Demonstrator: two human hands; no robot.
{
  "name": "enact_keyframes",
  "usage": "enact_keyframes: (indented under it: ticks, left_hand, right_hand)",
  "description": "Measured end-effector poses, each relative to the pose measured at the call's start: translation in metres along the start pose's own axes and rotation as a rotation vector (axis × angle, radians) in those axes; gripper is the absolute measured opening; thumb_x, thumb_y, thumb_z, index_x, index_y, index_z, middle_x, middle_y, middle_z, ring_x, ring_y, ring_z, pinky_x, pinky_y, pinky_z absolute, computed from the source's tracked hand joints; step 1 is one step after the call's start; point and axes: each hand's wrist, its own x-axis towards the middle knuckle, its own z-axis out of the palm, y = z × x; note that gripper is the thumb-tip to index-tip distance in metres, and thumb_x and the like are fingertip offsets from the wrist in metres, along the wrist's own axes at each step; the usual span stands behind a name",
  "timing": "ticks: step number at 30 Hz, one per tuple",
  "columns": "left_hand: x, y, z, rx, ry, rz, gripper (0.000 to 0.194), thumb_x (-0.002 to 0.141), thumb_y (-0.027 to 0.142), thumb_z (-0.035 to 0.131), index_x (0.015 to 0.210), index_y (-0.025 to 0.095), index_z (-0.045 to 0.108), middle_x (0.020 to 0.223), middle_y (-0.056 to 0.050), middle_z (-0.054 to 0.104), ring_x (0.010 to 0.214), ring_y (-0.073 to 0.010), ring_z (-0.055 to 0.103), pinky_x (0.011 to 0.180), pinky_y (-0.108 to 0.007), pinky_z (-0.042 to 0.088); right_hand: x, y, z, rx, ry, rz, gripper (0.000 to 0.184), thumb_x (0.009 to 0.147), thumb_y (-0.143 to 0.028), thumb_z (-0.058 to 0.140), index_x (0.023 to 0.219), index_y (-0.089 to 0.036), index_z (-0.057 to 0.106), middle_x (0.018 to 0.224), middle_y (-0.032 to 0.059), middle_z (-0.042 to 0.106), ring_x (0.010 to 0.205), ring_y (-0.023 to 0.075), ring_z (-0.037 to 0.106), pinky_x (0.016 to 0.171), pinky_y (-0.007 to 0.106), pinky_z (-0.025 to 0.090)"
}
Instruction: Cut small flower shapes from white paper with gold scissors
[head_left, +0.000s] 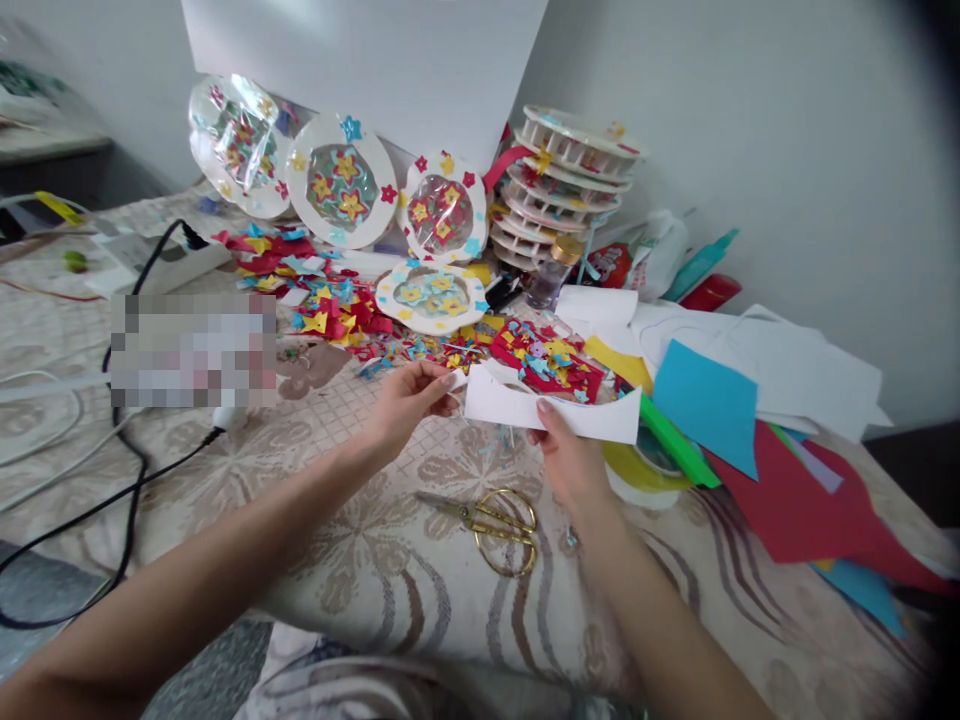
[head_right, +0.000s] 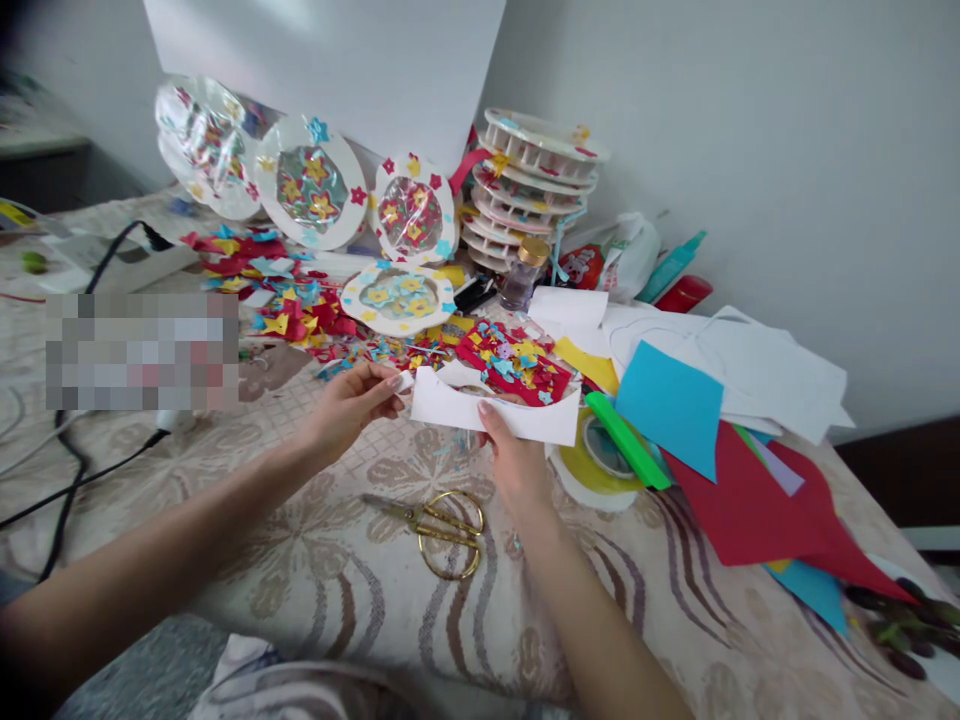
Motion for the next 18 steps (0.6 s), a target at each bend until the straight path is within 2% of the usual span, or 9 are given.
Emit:
enact_keyframes:
  ticks: [4,9,14,18]
  left_hand:
    - [-0.0002,0.0001,0.0015,0.018,-0.064,0.019,0.025,0.072,0.030,0.072,0.083,0.013,0.058,0.067,0.001,0.062,0.058,-0.0074,0.058,0.058,-0.020,0.048]
    - [-0.0014,-0.0002,0.0013,0.071,-0.103,-0.016,0.028,0.070,0.032,0.074,0.081,0.012,0.058,0.066,0.000,0.063,0.058,-0.0086,0.060,0.058,-0.021,0.050]
    - [-0.0050,-0.0003,0.0034,0.134,-0.138,-0.096,0.031,0.068,0.035,0.076,0.079,0.012,0.057,0.063,-0.001,0.065,0.057,-0.0089,0.061,0.057,-0.021,0.049]
    - [-0.0064,-0.0013,0.0054,0.135,-0.151,-0.107,0.034,0.067,0.035,0.077,0.081,0.012,0.056,0.064,-0.001,0.065,0.057,-0.0093,0.062,0.057,-0.021,0.050]
  right_hand:
    - [0.0008,-0.0018,-0.0034,-0.023,-0.005,0.028,0.027,0.064,-0.032,0.078,0.077,-0.018,0.060,0.058,-0.0042,0.056,0.046,0.0069,0.045,0.038,0.020,0.028]
    - [0.0001,-0.0033,-0.0061,-0.018,-0.007,0.087,0.029,0.064,-0.034,0.078,0.080,-0.018,0.060,0.059,-0.0040,0.057,0.047,0.0075,0.048,0.038,0.020,0.030]
    - [0.0018,-0.0028,-0.0059,-0.009,0.002,0.095,0.033,0.063,-0.036,0.079,0.083,-0.019,0.060,0.059,-0.0039,0.056,0.048,0.0082,0.047,0.038,0.021,0.031]
    - [0.0019,-0.0010,-0.0056,-0.005,-0.022,0.100,0.031,0.064,-0.037,0.078,0.082,-0.019,0.060,0.057,-0.0045,0.054,0.048,0.0083,0.046,0.038,0.020,0.031]
